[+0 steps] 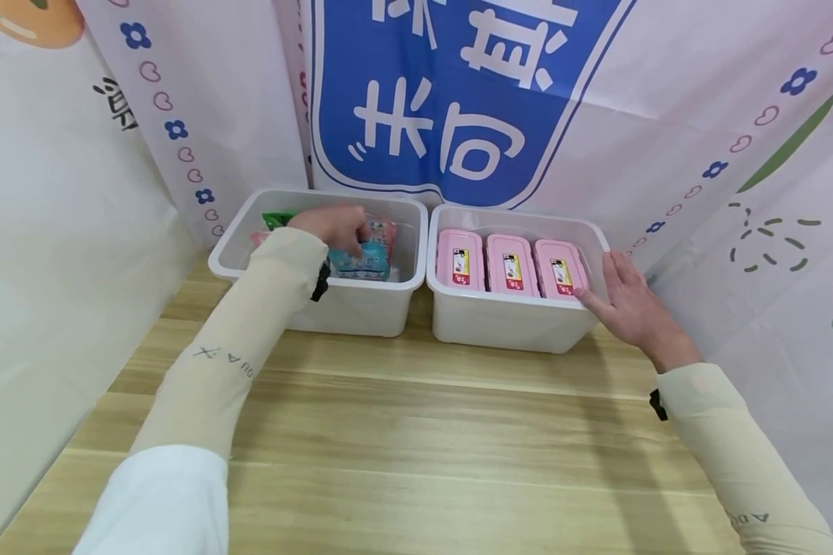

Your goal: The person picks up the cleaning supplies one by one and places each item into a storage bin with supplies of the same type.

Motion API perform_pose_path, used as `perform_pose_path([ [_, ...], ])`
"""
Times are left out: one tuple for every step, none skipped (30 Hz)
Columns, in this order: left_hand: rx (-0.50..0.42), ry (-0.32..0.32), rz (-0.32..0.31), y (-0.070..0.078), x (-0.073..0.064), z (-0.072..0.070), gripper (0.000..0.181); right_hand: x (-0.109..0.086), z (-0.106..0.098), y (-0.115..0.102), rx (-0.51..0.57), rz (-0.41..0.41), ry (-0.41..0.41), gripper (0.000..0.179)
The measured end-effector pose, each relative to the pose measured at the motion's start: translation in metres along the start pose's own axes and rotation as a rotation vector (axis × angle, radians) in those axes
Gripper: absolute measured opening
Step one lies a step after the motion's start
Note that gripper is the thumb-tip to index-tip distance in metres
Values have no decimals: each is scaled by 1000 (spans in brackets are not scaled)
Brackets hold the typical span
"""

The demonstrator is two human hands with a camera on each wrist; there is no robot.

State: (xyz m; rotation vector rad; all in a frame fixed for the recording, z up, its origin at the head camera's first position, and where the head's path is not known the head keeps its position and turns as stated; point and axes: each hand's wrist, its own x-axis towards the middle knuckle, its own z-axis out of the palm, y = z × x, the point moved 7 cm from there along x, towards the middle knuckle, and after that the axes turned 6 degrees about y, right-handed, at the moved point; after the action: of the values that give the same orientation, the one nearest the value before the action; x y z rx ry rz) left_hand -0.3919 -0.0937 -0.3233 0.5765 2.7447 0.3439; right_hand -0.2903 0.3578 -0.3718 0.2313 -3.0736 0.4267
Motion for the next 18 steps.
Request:
perform_pose_path([
  [-4,7,10,1,0,-1,34,0,0,0,-2,-2,4,100],
  [-7,15,24,2,-1,-3,35,1,0,0,-3,-3,8,100],
  [-11,23,37,2,-1,-4,34,1,0,0,-4,-6,11,99],
  [-16,33,52,3,-2,-6,33,2,0,1,-9,-9,15,99],
  [-18,43,69,4,-3,-8,32,3,0,1,-11,-10,17,99],
  [-12,53,85,5,-4,-10,32,3,-1,1,-13,-12,18,99],
  [-4,63,100,6,-6,-12,32,4,-1,1,-16,-13,17,100],
  [6,73,112,6,-8,-13,32,4,-1,2,-18,-15,17,100],
  [15,78,119,6,-10,-15,33,5,-2,2,-24,-16,14,100],
  [26,84,127,7,-12,-18,34,5,-2,3,-29,-15,11,101],
  [38,89,135,7,-15,-20,34,6,-3,3,-34,-17,6,101],
  [51,95,140,6,-18,-23,35,7,-3,4,-42,-22,1,101],
  [59,99,148,6,-22,-26,36,7,-4,4,-50,-26,-3,101],
  [64,101,149,6,-25,-28,36,8,-5,4,-57,-31,-4,101],
  [65,99,147,3,-29,-30,37,9,-6,4,-64,-34,-7,101],
  [71,98,146,1,-33,-33,37,11,-7,4,-64,-39,-6,100],
  [78,98,142,-2,-37,-35,37,12,-8,2,-70,-43,-9,101],
  [84,95,135,-5,-42,-36,37,13,-8,1,-76,-46,-11,101],
])
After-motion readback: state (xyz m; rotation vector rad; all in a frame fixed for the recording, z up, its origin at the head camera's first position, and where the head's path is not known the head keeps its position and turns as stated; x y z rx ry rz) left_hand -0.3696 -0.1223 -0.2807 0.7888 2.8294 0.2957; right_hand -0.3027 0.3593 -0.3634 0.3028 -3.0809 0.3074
